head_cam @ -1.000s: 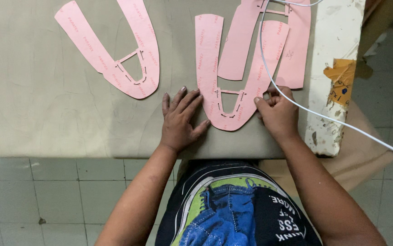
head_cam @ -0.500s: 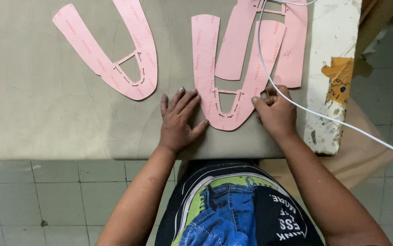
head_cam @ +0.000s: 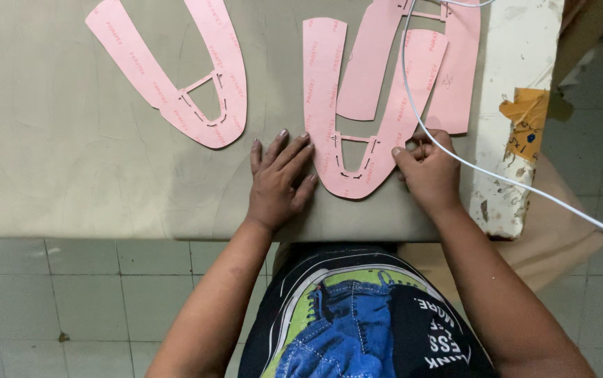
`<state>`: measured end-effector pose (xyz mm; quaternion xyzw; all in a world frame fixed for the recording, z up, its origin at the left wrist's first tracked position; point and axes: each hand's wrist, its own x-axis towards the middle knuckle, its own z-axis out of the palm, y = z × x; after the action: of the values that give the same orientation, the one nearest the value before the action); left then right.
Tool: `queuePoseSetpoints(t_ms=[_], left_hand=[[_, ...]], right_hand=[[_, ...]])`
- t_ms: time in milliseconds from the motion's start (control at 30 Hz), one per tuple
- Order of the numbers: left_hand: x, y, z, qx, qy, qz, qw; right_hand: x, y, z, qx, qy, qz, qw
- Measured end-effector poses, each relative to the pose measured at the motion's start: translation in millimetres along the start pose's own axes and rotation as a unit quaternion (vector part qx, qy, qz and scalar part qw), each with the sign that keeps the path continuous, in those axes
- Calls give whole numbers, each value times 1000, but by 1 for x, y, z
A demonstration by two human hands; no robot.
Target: The person places pink shoe-pattern templates onto a large roll of beige material on a worktable. They adjust the templates' positions multiple times, then pick up another template and place it beside the first one, continuing to align and reposition the templates on the material.
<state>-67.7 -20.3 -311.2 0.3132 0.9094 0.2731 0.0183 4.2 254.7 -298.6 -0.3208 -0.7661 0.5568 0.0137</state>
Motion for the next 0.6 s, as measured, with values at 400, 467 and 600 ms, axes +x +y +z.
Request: queuePoseSetpoints(t_ms=[400, 467, 600], left_hand=[[6, 3, -7, 5, -15, -6, 1000], [6, 2, -7, 9, -16, -6, 1000], [6, 1, -5, 17, -15, -5, 1000]], right_hand=[[0, -7, -2, -13, -18, 7, 1000], [0, -10, -2, -20, -15, 18, 1000], [-1, -14, -2, -33, -12, 20, 999]])
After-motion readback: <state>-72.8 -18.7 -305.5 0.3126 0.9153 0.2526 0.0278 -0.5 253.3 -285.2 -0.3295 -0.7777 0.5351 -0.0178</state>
